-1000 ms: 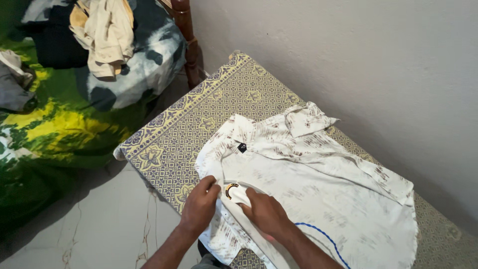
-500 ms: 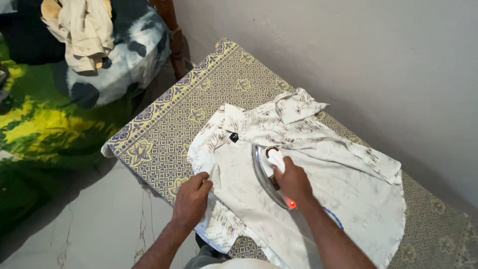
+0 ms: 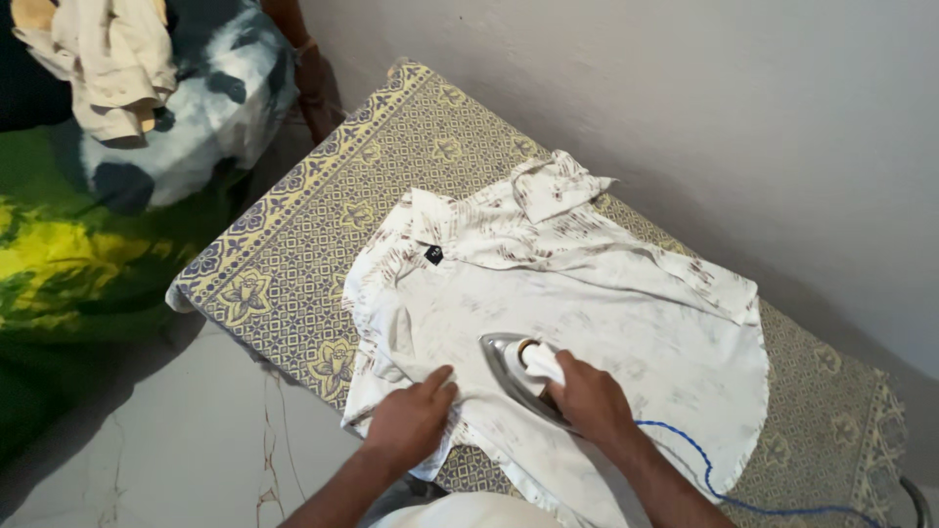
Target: The person irons a white patterned shirt on a patterned ironing board. They smooth the fabric with their hands, adjust the shirt's position, and use a white electric iron to press the garment, focusing on the body and sleeves.
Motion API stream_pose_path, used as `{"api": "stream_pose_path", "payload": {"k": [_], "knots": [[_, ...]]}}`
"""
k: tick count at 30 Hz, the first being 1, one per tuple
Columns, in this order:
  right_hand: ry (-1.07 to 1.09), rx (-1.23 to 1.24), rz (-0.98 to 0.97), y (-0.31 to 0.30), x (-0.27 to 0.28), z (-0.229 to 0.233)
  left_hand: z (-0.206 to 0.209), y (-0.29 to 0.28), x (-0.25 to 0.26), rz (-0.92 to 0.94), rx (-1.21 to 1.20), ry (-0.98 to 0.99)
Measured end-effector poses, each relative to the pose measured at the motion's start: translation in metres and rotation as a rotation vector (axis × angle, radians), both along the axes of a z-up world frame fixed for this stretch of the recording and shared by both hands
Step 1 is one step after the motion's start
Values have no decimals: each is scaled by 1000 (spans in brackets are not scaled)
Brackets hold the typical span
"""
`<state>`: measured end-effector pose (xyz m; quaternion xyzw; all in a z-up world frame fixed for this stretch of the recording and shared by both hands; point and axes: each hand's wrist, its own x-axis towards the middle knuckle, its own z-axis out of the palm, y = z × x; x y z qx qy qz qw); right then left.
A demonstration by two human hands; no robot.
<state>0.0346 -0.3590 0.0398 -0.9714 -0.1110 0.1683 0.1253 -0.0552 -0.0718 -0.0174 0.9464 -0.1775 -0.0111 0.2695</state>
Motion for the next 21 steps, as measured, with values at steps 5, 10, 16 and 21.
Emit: {"api": "stream_pose_path", "payload": {"k": [5,10,16,21], "knots": [[-104,-39,-265,-37,18,-11,6,-38,-3,-201,160,197],[-134,84,-332,-89,51,-13,1,-65,-1,-177,333,198],[1,153,-318,-103,50,-3,-9,-76,2,-109,370,249],[-1,201,-266,-81,34,-1,8,-64,-17,-128,262,194]]}}
